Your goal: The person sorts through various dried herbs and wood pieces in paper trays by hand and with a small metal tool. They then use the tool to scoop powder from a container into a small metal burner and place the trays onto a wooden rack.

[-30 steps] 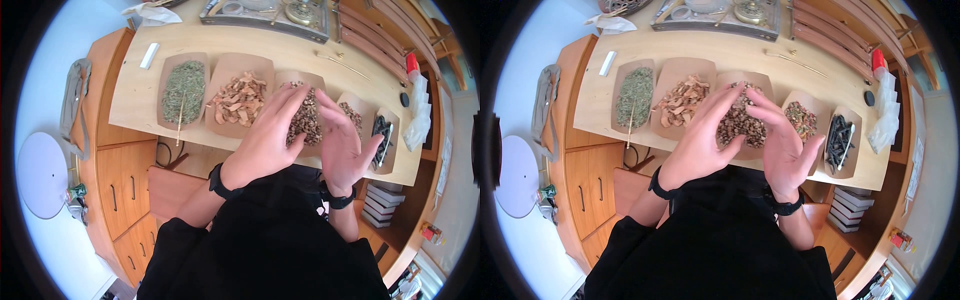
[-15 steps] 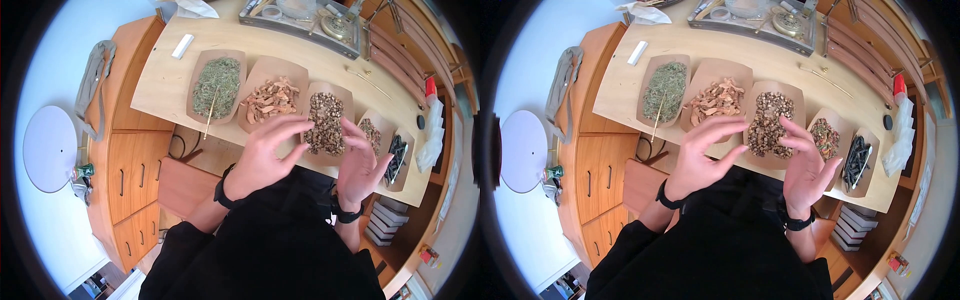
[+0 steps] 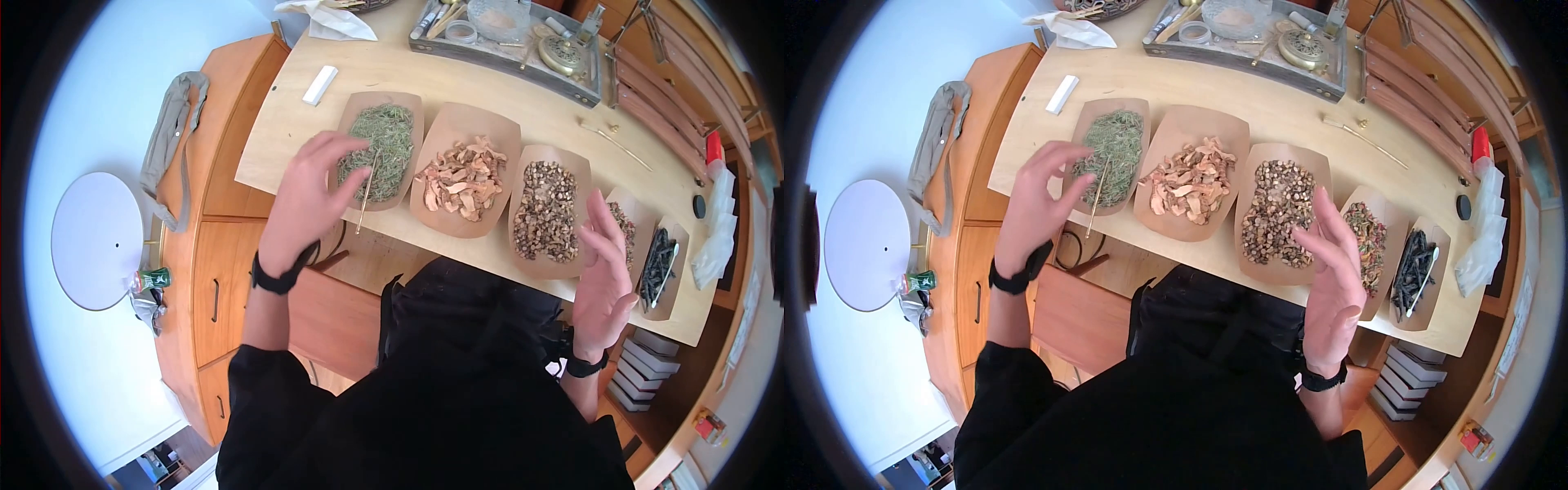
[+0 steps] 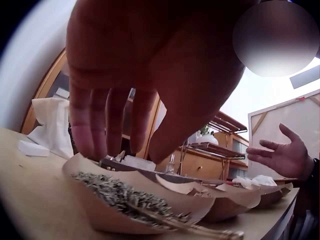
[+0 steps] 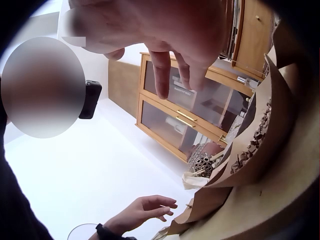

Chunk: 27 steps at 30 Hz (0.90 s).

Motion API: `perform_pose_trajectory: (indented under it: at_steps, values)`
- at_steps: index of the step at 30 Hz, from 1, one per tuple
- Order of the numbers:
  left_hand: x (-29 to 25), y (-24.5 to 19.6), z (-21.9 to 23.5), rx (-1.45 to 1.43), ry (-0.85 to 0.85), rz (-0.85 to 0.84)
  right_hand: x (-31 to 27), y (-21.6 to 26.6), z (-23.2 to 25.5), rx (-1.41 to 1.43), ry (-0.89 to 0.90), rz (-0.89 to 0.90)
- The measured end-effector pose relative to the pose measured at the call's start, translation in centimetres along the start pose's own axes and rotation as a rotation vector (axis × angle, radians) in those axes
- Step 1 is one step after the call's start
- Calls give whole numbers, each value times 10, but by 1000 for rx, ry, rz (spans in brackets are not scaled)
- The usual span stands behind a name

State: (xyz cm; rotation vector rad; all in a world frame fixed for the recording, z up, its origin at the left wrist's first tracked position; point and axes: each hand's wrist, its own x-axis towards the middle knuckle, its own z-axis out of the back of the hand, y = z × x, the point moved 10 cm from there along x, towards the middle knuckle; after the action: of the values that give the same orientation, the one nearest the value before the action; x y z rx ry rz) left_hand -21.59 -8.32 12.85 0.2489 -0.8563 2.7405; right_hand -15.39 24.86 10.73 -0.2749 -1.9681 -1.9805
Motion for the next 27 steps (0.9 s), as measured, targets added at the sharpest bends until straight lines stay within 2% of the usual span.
perform_pose_trajectory:
  at_steps: [1, 2, 4, 8, 13, 20, 22, 27]
  values:
    - [5, 14, -2, -32, 54, 70, -3, -3, 2, 34, -18, -23]
    - [9, 17, -1, -31, 51, 68, -3, -4, 1, 34, -18, -19]
    - [17, 11, -5, 23, 76, -52, -3, -9, 4, 76, -56, -40]
    - [32, 14, -24, 74, 113, -144, -11, -15, 11, 70, -121, -83]
    - [44, 19, -39, 105, 132, -110, -20, -19, 7, 13, -122, -170]
    - [53, 29, -40, 93, 95, -117, -21, -21, -11, 57, -75, -184]
    - [55, 40, -44, -33, 160, 1, -19, -20, -14, 50, -51, -189]
    - [53, 61, -44, -168, 195, 162, -8, -15, -25, 5, -14, -174]
